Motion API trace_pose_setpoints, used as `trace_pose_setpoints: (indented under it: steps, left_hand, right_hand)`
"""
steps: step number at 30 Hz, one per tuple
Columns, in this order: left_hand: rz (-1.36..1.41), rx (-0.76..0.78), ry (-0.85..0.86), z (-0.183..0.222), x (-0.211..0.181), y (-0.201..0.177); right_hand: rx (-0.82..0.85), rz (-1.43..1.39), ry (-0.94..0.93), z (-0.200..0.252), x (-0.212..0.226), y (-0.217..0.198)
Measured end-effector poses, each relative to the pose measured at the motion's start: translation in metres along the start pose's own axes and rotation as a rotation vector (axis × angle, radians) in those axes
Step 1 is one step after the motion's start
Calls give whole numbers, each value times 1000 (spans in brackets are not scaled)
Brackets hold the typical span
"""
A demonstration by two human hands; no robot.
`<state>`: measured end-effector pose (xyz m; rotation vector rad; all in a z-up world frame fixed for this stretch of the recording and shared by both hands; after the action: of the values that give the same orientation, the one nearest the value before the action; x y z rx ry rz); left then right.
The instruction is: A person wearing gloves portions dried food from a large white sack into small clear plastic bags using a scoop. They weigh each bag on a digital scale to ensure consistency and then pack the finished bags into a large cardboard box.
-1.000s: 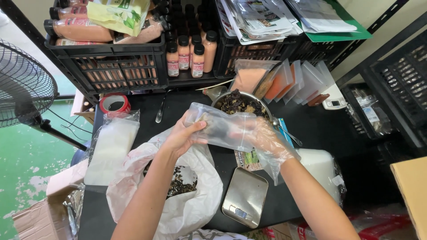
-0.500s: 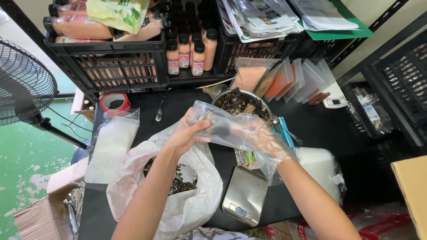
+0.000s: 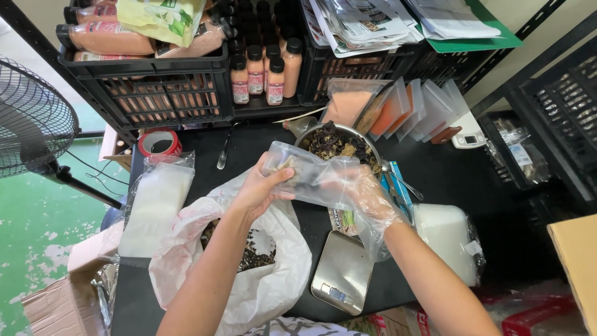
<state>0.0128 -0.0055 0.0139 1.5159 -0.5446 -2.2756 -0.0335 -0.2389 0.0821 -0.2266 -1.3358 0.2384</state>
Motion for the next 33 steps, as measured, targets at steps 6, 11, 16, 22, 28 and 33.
trace_pose_setpoints:
  steps: [6,11,16,22,28,33]
  left_hand:
    - [56,-41,-113,-1,5,0]
    - [253,-210,-188,2,24,7]
    - [541,-243,-173,5,48,24]
    - [607,-244,-69,13,27,42]
    - [504,-482,148,-33,17,3]
    - [450,-598,177,-55,5,-36]
  right_hand:
    - [-43,-242,128,4,-8,0]
    - [1,-172,-88,-11,-14,15]
    - [-5,-178,85,12,23,40]
    - [5,-465,147,7,37,44]
    - [-114,-134,-82,-23,49,-5]
    - [-262,151,-306,-75,1,-15]
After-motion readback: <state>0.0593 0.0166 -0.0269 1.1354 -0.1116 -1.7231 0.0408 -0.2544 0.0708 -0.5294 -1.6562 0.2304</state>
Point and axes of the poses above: each hand's wrist, its own z-axis away from the middle knuckle, its own y-axis out of the palm, x = y × z, the point moved 2 cm from there along -z, towards the middle knuckle, and after that the axes turned 15 degrees about -x, right-handed, at the moved point
